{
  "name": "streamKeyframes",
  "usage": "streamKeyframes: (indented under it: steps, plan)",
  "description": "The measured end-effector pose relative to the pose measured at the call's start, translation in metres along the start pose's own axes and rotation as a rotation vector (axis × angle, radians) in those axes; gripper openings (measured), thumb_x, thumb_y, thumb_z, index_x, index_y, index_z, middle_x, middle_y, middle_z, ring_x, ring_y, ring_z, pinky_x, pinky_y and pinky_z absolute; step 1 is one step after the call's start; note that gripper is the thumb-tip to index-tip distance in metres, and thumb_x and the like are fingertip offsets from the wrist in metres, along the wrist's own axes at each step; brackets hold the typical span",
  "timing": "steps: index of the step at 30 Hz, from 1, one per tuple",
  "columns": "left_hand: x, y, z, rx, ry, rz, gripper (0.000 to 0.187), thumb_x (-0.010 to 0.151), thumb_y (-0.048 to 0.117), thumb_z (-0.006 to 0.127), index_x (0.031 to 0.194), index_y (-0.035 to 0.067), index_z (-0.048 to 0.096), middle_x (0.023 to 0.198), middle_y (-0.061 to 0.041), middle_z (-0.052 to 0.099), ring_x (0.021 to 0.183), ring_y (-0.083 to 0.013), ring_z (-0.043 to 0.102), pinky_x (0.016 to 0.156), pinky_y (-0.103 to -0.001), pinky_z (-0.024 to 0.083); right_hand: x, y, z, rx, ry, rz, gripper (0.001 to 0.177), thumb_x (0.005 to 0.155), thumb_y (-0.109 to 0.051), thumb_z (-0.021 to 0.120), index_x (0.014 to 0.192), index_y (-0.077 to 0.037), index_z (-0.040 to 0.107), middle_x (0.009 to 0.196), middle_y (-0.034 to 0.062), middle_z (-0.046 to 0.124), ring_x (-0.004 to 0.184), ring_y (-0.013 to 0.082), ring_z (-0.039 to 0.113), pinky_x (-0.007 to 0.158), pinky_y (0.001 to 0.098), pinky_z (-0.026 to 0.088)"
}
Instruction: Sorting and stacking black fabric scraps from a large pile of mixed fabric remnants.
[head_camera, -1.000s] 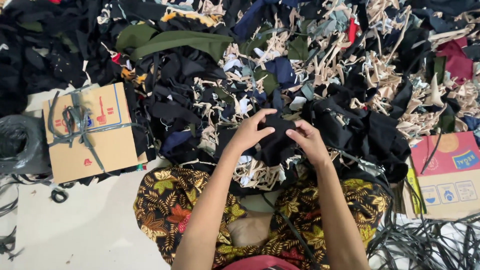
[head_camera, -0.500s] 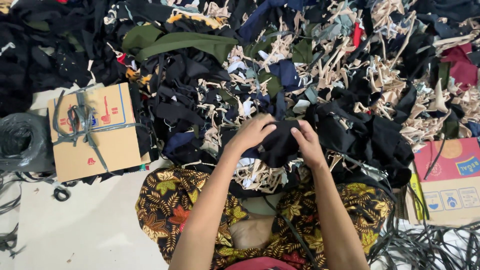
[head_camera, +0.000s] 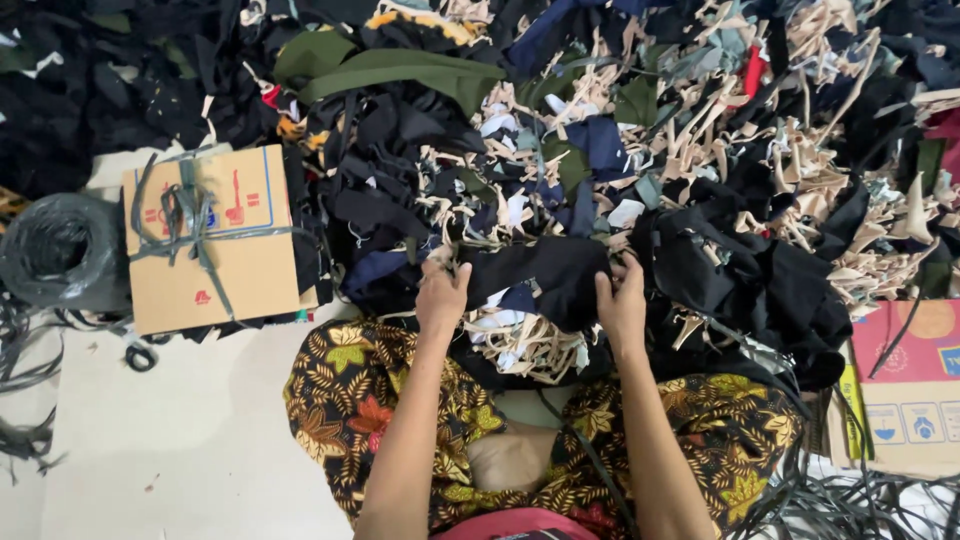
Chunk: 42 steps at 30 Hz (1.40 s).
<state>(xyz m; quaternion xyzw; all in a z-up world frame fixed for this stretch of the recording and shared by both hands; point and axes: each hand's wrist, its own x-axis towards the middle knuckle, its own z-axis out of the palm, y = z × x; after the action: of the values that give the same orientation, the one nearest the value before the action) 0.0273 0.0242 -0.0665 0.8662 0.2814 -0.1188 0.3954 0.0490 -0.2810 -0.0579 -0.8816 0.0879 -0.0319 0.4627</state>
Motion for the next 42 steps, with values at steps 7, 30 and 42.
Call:
streamKeyframes:
  steps: [7, 30, 42]
  plan:
    - [0.008, -0.008, 0.024, -0.246, 0.322, 0.148, 0.044, 0.095, 0.041, 0.062, 0.121, 0.009, 0.048, 0.105, -0.026, 0.071, 0.103, -0.0484, 0.067, 0.091, -0.057, 0.052, -0.052, -0.032, 0.011, -0.406, 0.140, -0.531, 0.041, 0.088, -0.032, 0.079, 0.125, -0.020, 0.067, 0.111, 0.0084, 0.058, 0.110, 0.0327, 0.058, 0.095, 0.0435, 0.043]
    - [-0.022, 0.022, 0.024, 0.078, 0.694, 0.195, 0.066, 0.088, 0.011, 0.071, 0.147, 0.008, 0.042, 0.136, -0.021, 0.050, 0.118, -0.0457, 0.057, 0.092, -0.055, 0.054, -0.054, -0.087, 0.045, -0.632, -0.120, -0.691, 0.056, 0.106, -0.051, 0.039, 0.159, -0.031, 0.041, 0.169, 0.0101, 0.029, 0.154, 0.0420, 0.021, 0.116, 0.0679, 0.020]
    - [-0.059, 0.017, 0.033, 0.510, 0.153, 0.519, 0.064, 0.104, 0.045, 0.043, 0.163, 0.029, 0.025, 0.171, -0.007, 0.017, 0.155, -0.0376, 0.017, 0.114, -0.074, 0.018, -0.053, -0.042, 0.063, -0.734, -0.240, -0.618, 0.059, 0.103, -0.059, 0.034, 0.159, -0.040, 0.034, 0.171, 0.0031, 0.020, 0.156, 0.0391, 0.014, 0.113, 0.0747, 0.020]
